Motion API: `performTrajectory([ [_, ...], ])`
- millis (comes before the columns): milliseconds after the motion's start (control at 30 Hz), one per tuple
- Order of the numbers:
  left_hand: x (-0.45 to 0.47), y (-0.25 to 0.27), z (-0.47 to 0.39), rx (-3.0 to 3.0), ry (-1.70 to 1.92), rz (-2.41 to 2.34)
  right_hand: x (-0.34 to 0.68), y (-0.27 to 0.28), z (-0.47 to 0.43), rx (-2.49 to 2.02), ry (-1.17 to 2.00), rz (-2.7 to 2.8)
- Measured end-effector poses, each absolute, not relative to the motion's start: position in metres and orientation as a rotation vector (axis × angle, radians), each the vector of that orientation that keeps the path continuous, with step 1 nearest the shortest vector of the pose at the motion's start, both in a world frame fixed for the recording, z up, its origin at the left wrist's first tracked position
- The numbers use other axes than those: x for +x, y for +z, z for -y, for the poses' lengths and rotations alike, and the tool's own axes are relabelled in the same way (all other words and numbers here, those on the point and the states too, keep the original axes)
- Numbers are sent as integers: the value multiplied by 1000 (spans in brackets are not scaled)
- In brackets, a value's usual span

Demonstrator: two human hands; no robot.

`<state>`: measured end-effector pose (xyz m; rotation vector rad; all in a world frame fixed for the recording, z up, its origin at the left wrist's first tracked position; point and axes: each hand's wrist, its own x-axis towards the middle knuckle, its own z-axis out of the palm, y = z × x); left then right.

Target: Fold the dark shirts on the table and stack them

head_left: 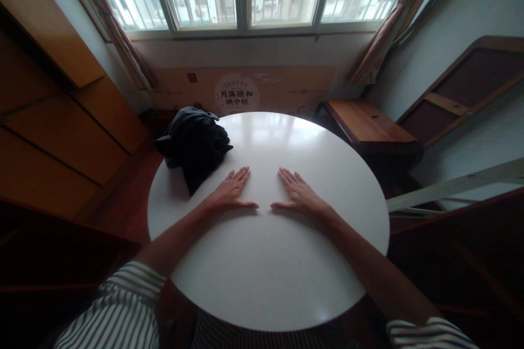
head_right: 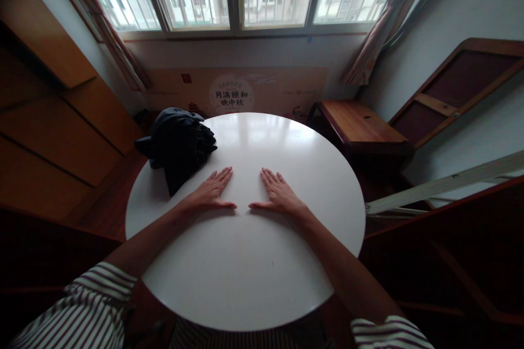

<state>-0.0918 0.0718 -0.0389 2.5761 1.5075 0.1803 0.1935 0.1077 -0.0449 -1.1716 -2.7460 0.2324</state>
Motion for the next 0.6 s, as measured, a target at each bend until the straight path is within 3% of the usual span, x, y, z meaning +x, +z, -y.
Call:
performTrajectory([
  [267, -93, -37, -72, 2609, 282, -1491, 194, -46, -109, -1166, 237, 2733],
  [433, -92, -33, -75, 2477, 781, -1651, 191, -43, -109, -1038, 395, 2437],
  [600, -100, -32, -78, 2449, 1027, -1795, 187, -41, -104, -1027, 561, 2111],
])
